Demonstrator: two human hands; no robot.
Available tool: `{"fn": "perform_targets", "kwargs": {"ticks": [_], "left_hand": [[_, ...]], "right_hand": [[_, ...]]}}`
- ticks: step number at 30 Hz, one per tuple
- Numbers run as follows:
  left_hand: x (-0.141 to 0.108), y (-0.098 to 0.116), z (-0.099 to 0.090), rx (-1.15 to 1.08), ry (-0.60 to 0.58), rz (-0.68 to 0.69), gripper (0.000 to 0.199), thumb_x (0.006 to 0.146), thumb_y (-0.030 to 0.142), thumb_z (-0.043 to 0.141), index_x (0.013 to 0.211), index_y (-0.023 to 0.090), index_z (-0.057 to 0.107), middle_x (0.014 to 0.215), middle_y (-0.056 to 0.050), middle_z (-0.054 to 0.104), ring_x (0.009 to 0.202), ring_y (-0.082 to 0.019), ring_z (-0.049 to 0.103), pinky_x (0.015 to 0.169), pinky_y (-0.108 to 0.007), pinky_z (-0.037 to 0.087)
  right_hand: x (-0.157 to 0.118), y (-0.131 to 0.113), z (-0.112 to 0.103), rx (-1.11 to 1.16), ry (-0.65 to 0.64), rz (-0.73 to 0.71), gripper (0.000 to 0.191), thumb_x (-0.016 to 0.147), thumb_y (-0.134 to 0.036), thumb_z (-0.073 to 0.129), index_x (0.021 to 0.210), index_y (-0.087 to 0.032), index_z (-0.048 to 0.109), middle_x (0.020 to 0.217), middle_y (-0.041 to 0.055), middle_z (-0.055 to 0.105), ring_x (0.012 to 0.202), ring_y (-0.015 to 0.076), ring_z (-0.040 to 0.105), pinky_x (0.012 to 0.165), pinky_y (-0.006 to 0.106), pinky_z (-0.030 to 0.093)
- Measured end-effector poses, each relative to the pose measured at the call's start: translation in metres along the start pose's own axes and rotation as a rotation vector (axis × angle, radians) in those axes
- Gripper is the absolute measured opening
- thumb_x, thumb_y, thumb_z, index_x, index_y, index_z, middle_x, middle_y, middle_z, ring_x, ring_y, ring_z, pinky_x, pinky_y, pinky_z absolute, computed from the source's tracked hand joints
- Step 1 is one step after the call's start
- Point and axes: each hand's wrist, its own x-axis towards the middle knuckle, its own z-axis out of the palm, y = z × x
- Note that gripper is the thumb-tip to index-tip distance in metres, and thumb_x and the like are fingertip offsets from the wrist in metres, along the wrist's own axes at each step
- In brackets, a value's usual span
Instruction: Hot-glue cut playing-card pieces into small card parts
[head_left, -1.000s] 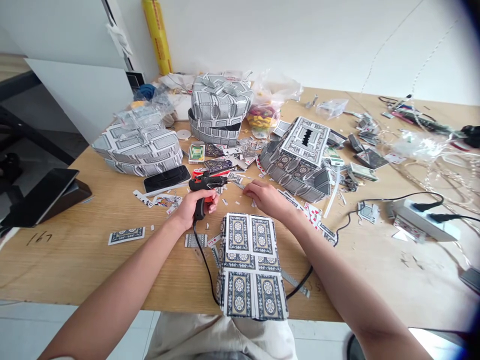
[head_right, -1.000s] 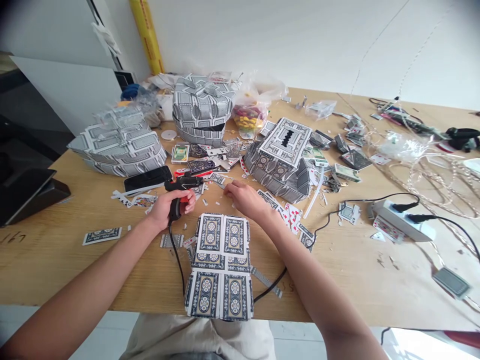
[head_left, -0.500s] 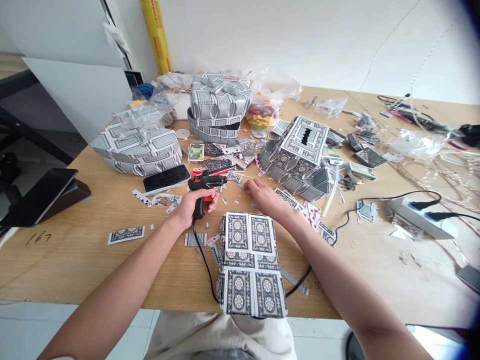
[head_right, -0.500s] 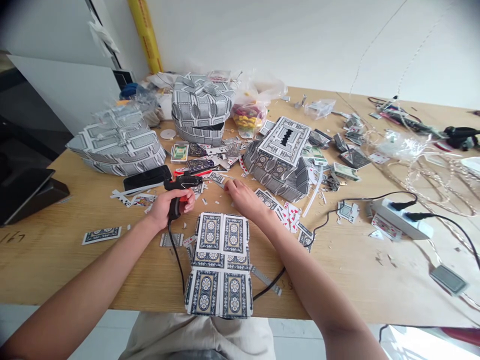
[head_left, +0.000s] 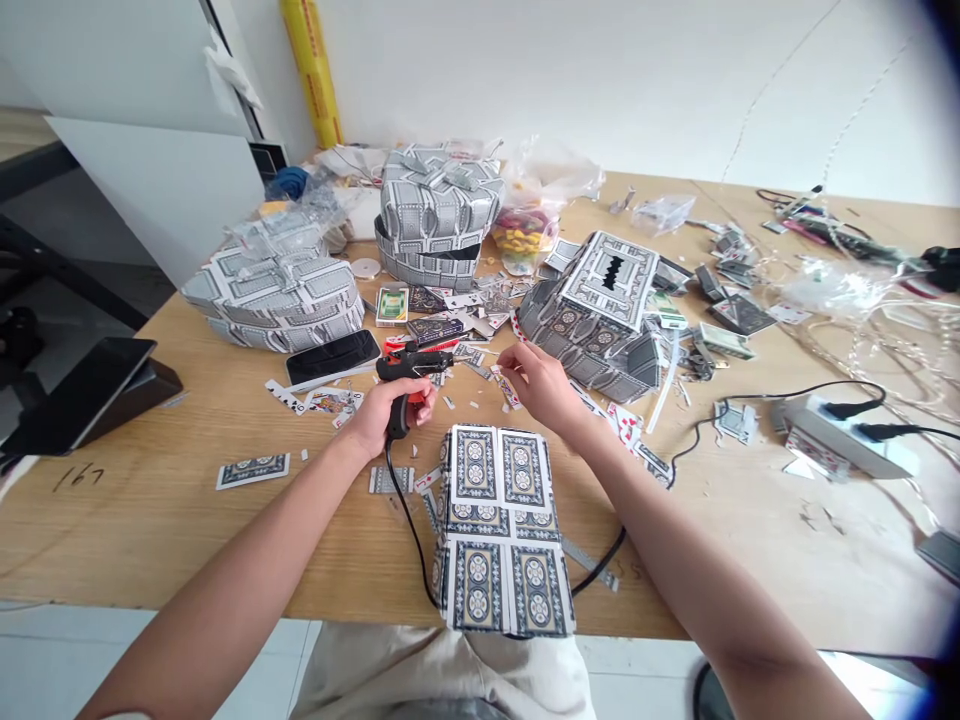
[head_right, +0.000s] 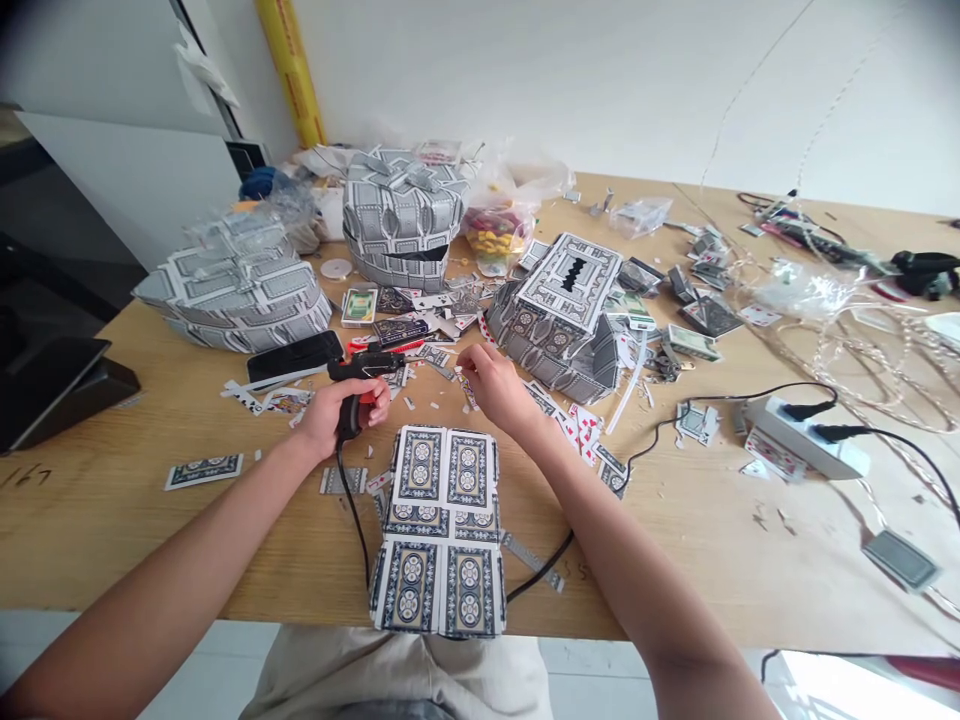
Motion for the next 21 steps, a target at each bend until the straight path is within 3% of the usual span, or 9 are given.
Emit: {"fn": "perform_targets", "kwargs": {"ticks": [3,12,15,21], "left_hand": [[0.0,-0.001,0.0,0.001,0.002,0.006,0.031,0.079,0.037,0.082,0.069,0.016,0.061,0.07,-0.003,0.057,0.059,-0.013,0.051,0.058,-0.027,0.043],[0.0,0.001,0.001,0.026,-0.014,0.019,0.033,0.078,0.038,0.082,0.067,0.016,0.06,0.068,-0.003,0.056,0.059,-0.013,0.05,0.057,-0.027,0.043],[0.0,0.001,0.002,0.031,-0.01,0.016,0.033,0.077,0.039,0.082,0.068,0.016,0.06,0.068,-0.002,0.056,0.059,-0.013,0.05,0.057,-0.027,0.043],[0.001,-0.001,-0.001,0.048,-0.009,0.018,0.032,0.078,0.039,0.081,0.068,0.017,0.061,0.069,-0.003,0.057,0.06,-0.013,0.05,0.057,-0.027,0.042]], "right_hand": [[0.001,-0.006,-0.001,0.128,0.072,0.054,0.003,0.096,-0.023,0.068,0.098,-0.023,0.065,0.096,0.0063,0.074,0.085,0.0218,0.07,0.082,0.036,0.058],[0.001,-0.017,0.0,0.418,0.112,0.244,0.026,0.095,-0.047,0.071,0.102,-0.023,0.066,0.087,0.0047,0.076,0.074,0.0202,0.074,0.067,0.034,0.057],[0.001,-0.016,-0.001,0.429,0.13,0.251,0.026,0.096,-0.046,0.07,0.105,-0.022,0.066,0.095,0.0065,0.077,0.077,0.021,0.077,0.065,0.033,0.057],[0.002,-0.011,-0.006,0.202,0.14,0.191,0.013,0.092,-0.029,0.072,0.103,-0.022,0.072,0.1,0.0075,0.079,0.088,0.0226,0.074,0.079,0.037,0.061]]}}
